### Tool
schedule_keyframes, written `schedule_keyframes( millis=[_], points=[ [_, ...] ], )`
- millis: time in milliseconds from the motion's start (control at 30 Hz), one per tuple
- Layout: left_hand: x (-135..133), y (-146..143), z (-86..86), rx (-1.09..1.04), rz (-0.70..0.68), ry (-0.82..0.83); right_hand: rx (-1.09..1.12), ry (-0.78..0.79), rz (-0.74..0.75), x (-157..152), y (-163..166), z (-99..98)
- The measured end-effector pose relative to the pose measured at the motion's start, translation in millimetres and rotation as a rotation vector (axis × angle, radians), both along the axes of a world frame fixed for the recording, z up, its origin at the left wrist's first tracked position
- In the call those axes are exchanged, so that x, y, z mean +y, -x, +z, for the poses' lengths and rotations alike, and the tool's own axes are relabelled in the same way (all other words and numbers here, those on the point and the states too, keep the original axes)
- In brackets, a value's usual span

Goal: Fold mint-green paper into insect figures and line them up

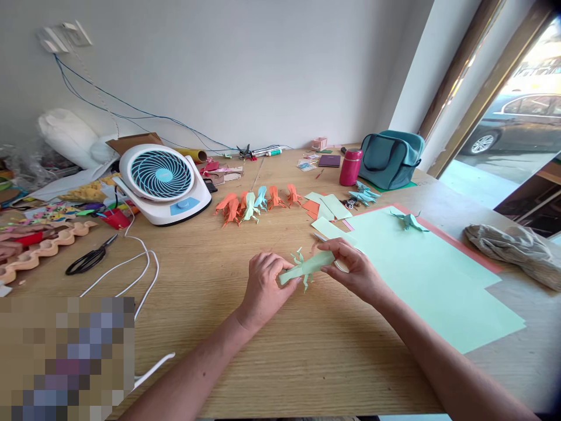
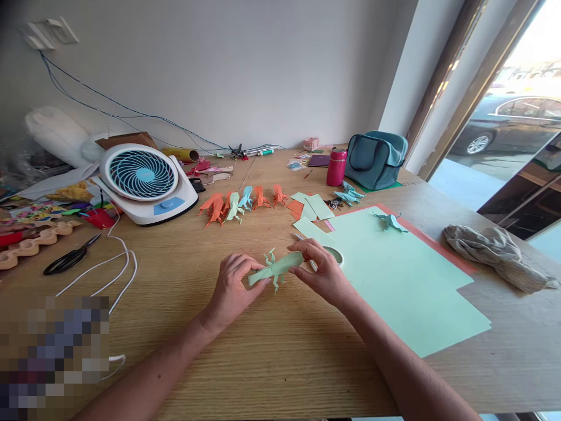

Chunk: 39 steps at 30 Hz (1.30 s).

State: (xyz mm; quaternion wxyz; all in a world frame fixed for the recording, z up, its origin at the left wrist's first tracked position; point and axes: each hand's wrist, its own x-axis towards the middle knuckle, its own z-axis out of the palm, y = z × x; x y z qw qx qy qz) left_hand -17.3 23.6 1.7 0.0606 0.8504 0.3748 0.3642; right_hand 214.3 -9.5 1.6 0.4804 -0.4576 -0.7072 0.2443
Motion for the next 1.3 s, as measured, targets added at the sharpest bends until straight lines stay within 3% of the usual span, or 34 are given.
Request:
schedule_keyframes(
  millis=[167,333,667,1000,1133,1300],
  points=[
    [-1,0,0.9,0.001,-0.002,0.009,-0.311,-0.259,-0.070,-5,7,5.8],
    [-4,-1,1.1,0.033,-0.026,-0.014,-0.557,-0.343,-0.012,-6,14,6.7],
    [-5,-2,1.8,0.045,-0.086,-0.052,-0.552,-0.336,0.020,-6,13,6.3],
    [-3,-2,-8.1,0.077,-0.107,-0.031,-0.598,-0.351,0.040,-3,13,4.2],
    [-4,-5,-8.6,0.068,-0.016,0.033,-0.632,-0.365,-0.016,-3,11,2.5],
    [2,-2,-9.2,0.014,0.127,0.095,-0.505,-0.422,-0.212,-5,5,4.7]
  ],
)
